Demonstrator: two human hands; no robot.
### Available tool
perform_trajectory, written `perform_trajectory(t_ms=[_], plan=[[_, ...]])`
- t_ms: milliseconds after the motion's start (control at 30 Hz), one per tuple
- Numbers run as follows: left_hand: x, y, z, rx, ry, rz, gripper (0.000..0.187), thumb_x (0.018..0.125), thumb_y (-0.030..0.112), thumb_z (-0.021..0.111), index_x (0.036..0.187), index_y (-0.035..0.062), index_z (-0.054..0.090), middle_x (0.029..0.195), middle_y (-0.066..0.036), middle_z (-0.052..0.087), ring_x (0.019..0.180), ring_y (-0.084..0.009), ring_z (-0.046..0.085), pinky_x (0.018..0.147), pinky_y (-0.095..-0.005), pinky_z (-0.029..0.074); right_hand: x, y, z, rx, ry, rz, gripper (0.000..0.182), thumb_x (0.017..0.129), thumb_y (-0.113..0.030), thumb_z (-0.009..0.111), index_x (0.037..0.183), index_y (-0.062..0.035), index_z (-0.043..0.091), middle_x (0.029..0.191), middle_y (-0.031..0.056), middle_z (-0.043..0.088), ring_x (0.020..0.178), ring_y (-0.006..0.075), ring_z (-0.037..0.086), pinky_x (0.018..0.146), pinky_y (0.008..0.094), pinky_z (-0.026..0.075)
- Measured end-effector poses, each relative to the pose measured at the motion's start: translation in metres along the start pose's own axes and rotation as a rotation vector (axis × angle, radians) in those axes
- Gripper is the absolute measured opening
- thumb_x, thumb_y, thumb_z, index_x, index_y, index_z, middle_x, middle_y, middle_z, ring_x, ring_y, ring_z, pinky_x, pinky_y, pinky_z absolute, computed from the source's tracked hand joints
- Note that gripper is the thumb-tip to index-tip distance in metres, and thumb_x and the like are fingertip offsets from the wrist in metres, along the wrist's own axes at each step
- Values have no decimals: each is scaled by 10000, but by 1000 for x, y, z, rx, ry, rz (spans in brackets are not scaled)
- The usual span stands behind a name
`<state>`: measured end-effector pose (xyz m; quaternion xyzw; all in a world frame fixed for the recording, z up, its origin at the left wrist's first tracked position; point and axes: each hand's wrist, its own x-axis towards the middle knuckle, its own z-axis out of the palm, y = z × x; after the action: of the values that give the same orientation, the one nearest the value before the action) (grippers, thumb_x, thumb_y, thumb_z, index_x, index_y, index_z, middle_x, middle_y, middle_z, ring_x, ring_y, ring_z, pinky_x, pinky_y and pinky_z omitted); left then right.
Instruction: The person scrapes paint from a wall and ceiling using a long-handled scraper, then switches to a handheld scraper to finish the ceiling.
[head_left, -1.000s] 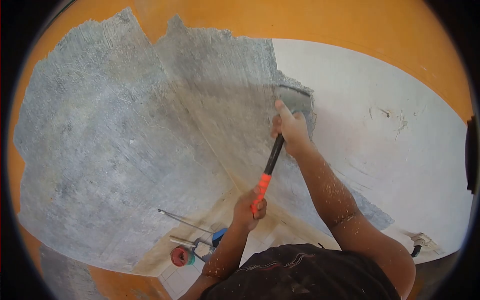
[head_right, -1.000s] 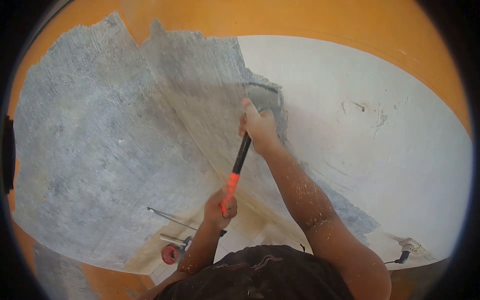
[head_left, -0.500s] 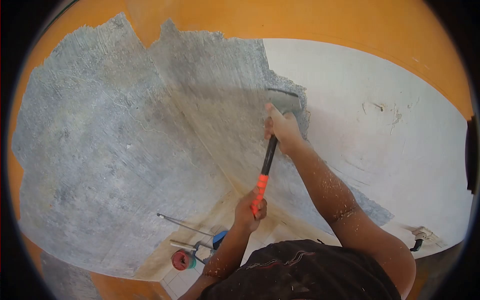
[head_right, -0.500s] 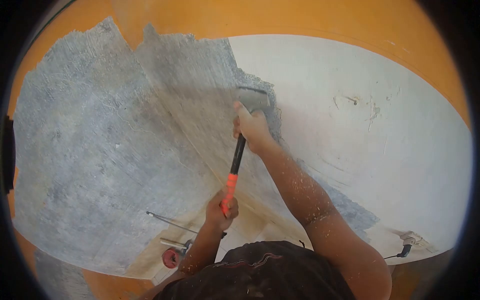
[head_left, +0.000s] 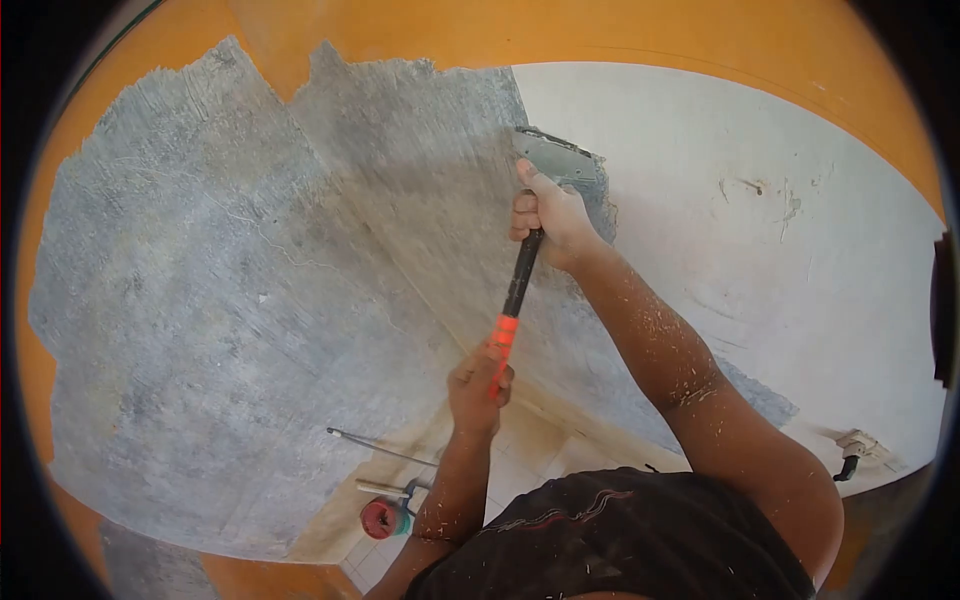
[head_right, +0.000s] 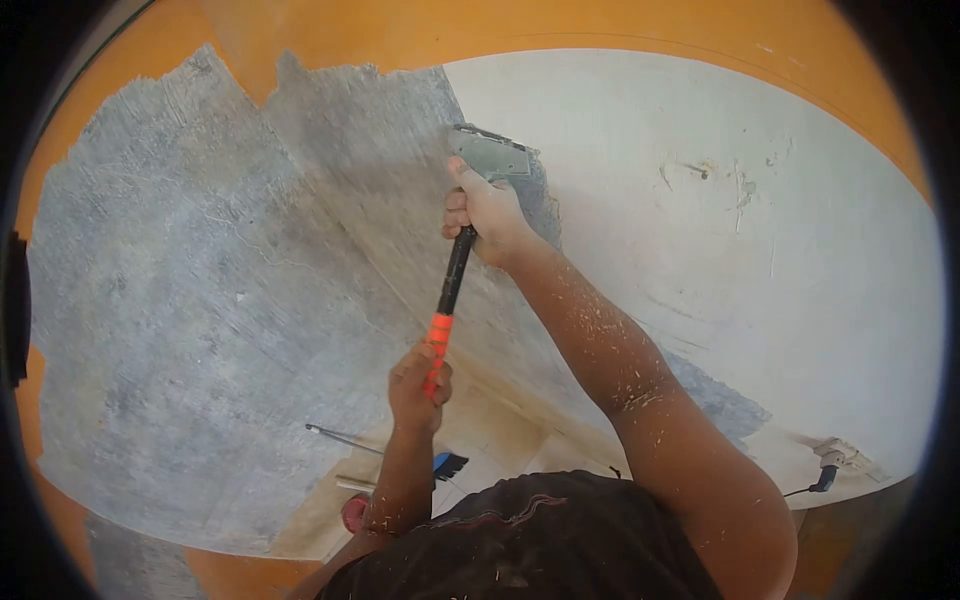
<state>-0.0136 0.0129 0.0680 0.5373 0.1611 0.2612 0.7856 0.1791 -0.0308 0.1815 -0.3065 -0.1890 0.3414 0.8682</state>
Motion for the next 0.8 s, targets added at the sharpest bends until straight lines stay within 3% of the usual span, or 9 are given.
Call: perform_trajectory(t_ms=[100,200,267,367,433,533,633,733,800], plan=[[-2,5,-2,-1,-13,26,298,878,302,513,991,26,510,544,12,424,373,-61,337,342,-189,251,-4,4,-7,63,-22,15,308,823,-325,620,728,-144,389,548,-53,317,437,69,305,431,249,289],[-20,-35,-1,-131,-101,-79,285,891,301,490,978,30,499,538,12,421,379,-60,342,346,-189,256,-20,16,-30,17,8,60,316,830,-319,611,708,-145,378,543,-53,317,436,67,301,431,247,288],[-23,-41,4,-173,-44,-187,267,900,290,473,981,36,495,545,17,412,383,-57,334,346,-183,253,-19,12,-33,-21,23,97,319,834,-313,606,697,-143,373,541,-52,318,435,67,302,430,245,288],[-20,-9,22,-117,-63,-21,260,905,276,466,1012,41,502,557,19,407,385,-54,322,346,-177,251,-8,-4,-11,-142,43,2,299,835,-276,602,728,-99,386,558,-12,353,442,96,330,430,277,311],[-19,7,16,-100,-60,-39,267,905,270,469,1037,40,502,561,21,405,386,-52,318,345,-176,250,1,-10,0,13,-82,16,310,823,-288,614,726,-93,394,551,-3,358,433,102,336,426,282,315],[-24,-12,11,-114,-66,-52,308,897,261,486,1106,35,494,564,23,401,391,-48,318,343,-173,252,-11,3,-17,16,-16,10,309,821,-283,616,727,-91,392,549,0,365,428,106,332,422,287,315],[-30,-31,12,-167,-55,-204,300,893,243,489,1106,32,496,555,19,404,391,-50,321,345,-175,249,-24,7,-25,-73,71,33,320,832,-298,606,682,-138,374,523,-43,323,418,85,299,416,261,284],[-17,-12,15,-80,-104,-52,291,896,229,481,1107,30,497,557,13,408,391,-57,327,343,-177,253,-21,-10,-12,-115,86,-1,299,837,-297,600,695,-143,386,526,-46,325,421,80,300,419,260,290],[-14,6,10,-37,-105,-63,281,898,228,478,1102,34,494,561,10,409,392,-59,329,343,-178,258,-15,-13,-2,30,-5,26,294,844,-298,591,698,-144,388,528,-47,332,419,72,299,416,257,286]])
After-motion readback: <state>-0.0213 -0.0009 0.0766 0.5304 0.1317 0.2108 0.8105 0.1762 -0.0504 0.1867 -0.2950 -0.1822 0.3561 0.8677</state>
